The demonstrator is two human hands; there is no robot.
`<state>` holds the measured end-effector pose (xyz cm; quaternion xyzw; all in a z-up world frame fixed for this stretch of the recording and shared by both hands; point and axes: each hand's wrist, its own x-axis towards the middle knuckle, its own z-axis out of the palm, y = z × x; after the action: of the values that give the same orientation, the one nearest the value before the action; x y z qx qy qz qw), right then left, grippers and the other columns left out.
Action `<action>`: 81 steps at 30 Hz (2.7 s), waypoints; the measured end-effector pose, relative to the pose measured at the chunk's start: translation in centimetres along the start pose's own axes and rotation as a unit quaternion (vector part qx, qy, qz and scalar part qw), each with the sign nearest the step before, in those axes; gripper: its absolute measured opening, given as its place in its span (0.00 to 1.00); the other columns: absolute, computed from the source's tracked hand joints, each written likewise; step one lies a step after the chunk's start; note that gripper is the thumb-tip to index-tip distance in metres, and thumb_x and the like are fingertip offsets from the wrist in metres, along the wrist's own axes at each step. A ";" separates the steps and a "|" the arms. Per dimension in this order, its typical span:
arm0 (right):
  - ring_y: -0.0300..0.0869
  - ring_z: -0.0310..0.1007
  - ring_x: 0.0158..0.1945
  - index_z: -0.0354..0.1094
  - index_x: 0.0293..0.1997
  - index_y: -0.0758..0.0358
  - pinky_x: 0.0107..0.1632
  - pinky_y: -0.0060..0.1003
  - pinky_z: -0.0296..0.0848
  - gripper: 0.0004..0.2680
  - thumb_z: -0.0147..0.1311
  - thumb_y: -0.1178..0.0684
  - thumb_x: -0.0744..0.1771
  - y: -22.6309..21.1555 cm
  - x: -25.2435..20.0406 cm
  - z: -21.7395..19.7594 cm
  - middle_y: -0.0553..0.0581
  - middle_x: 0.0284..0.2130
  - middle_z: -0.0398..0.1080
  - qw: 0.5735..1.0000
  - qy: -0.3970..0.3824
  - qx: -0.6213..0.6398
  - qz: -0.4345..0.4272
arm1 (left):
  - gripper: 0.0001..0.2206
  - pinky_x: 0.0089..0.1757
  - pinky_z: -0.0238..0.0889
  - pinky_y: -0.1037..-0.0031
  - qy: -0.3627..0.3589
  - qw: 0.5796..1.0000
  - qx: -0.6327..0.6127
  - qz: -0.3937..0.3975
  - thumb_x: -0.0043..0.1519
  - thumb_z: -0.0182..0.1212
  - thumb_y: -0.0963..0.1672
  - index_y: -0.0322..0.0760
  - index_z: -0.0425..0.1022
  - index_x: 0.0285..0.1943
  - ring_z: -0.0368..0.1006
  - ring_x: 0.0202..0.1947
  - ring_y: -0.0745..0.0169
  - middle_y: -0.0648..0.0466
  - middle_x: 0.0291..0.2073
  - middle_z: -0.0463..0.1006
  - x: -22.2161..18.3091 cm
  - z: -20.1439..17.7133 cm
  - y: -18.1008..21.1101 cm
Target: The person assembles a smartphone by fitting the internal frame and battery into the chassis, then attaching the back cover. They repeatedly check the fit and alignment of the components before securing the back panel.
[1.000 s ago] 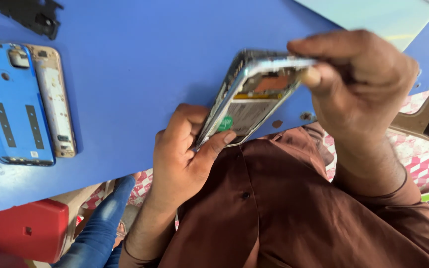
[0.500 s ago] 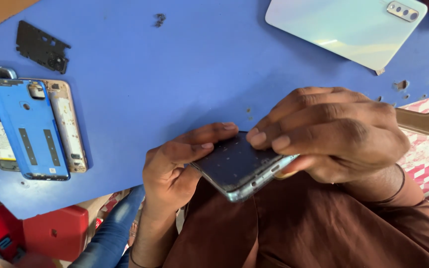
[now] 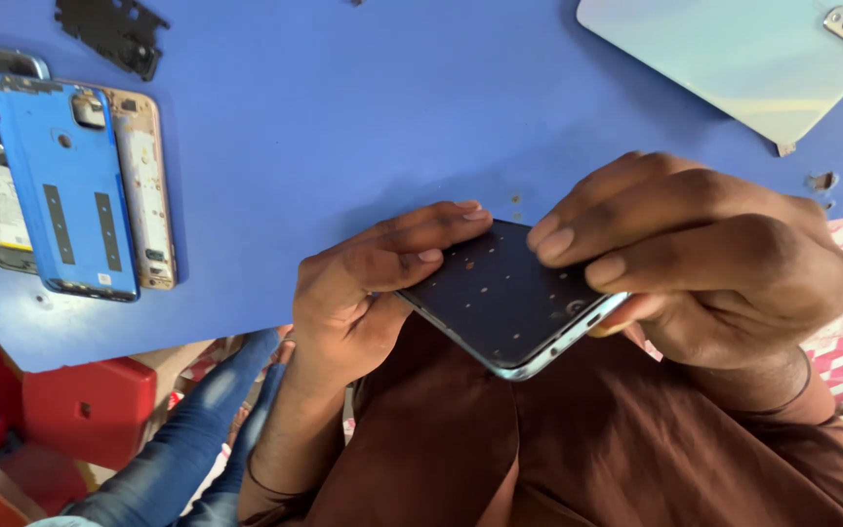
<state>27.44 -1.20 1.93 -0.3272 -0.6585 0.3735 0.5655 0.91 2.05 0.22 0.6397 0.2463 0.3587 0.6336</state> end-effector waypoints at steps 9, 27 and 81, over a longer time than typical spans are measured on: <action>0.47 0.78 0.43 0.71 0.37 0.63 0.43 0.42 0.80 0.09 0.63 0.50 0.63 -1.4 0.6 0.1 0.57 0.37 0.75 0.990 -0.069 -0.092 -0.083 | 0.07 0.59 0.76 0.64 0.017 0.982 0.188 0.018 0.67 0.61 0.33 0.33 0.71 0.49 0.79 0.59 0.47 0.45 0.57 0.80 -0.2 0.6 1.6; 0.42 0.76 0.40 0.65 0.34 0.63 0.39 0.37 0.83 0.11 0.58 0.47 0.69 -1.7 -1.5 3.7 0.54 0.34 0.72 0.993 0.107 -0.014 0.042 | 0.05 0.49 0.79 0.67 -0.015 0.957 0.288 0.016 0.65 0.65 0.34 0.30 0.72 0.42 0.83 0.49 0.55 0.43 0.53 0.81 -0.6 0.5 4.4; 0.41 0.70 0.40 0.69 0.36 0.63 0.41 0.36 0.77 0.11 0.68 0.50 0.63 2.3 -5.2 1.7 0.55 0.35 0.68 0.989 -0.069 -0.119 -0.048 | 0.13 0.44 0.71 0.71 0.006 0.986 0.070 0.153 0.61 0.77 0.43 0.38 0.76 0.48 0.83 0.47 0.56 0.52 0.46 0.82 -1.0 -0.1 -1.1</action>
<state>26.54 -4.66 -2.75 -0.3331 -0.7509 0.2867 0.4930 0.38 1.37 -0.98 0.7108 0.1738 0.4368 0.5233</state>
